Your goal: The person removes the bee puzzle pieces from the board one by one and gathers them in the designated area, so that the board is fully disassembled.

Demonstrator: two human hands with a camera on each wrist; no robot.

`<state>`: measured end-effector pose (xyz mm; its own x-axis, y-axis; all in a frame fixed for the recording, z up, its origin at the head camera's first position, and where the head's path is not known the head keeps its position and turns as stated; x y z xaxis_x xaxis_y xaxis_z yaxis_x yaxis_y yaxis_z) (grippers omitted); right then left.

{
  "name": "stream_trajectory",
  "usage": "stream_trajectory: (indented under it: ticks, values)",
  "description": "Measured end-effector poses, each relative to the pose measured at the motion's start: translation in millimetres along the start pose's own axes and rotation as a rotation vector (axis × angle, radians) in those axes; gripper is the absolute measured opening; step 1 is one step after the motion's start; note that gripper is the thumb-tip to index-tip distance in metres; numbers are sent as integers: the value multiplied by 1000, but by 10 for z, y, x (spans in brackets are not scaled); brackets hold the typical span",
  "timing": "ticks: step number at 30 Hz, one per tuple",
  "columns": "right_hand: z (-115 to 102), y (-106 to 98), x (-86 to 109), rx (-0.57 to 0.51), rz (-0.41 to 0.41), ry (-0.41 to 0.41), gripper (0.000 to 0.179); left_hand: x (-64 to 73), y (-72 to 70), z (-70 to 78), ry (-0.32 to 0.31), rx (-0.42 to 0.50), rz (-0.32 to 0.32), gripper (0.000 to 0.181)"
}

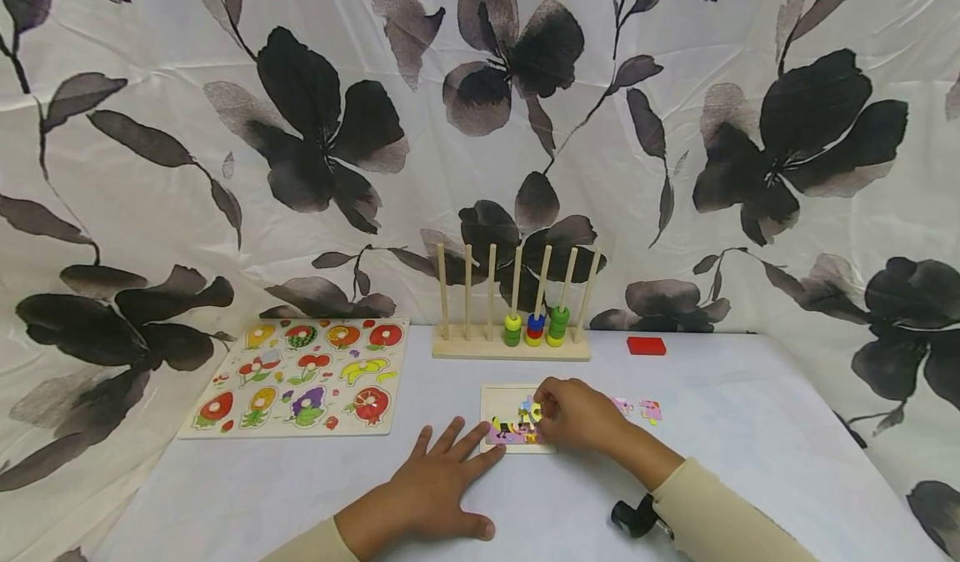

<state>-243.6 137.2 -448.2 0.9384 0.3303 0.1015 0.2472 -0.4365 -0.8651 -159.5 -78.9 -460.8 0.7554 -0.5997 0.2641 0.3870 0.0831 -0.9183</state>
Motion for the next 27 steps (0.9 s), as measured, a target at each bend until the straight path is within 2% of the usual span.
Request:
stream_trajectory:
  ticks: [19, 27]
  values:
    - [401, -201, 333, 3, 57, 75, 26, 6, 5, 5, -1, 13, -4, 96]
    - [557, -287, 461, 40, 92, 74, 25, 12, -1, 11, 4, 19, 3, 96]
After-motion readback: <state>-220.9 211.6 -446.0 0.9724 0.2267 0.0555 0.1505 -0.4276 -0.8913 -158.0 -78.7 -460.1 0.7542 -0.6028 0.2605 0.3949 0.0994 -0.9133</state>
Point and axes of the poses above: each hand's wrist, its own x-axis away from the middle knuckle, its own y-axis out of the palm, z = x × y, the point moved 4 cm from there along -x, towards the middle knuckle, and after that the axes turned 4 degrees about y, right-handed, at the moved point
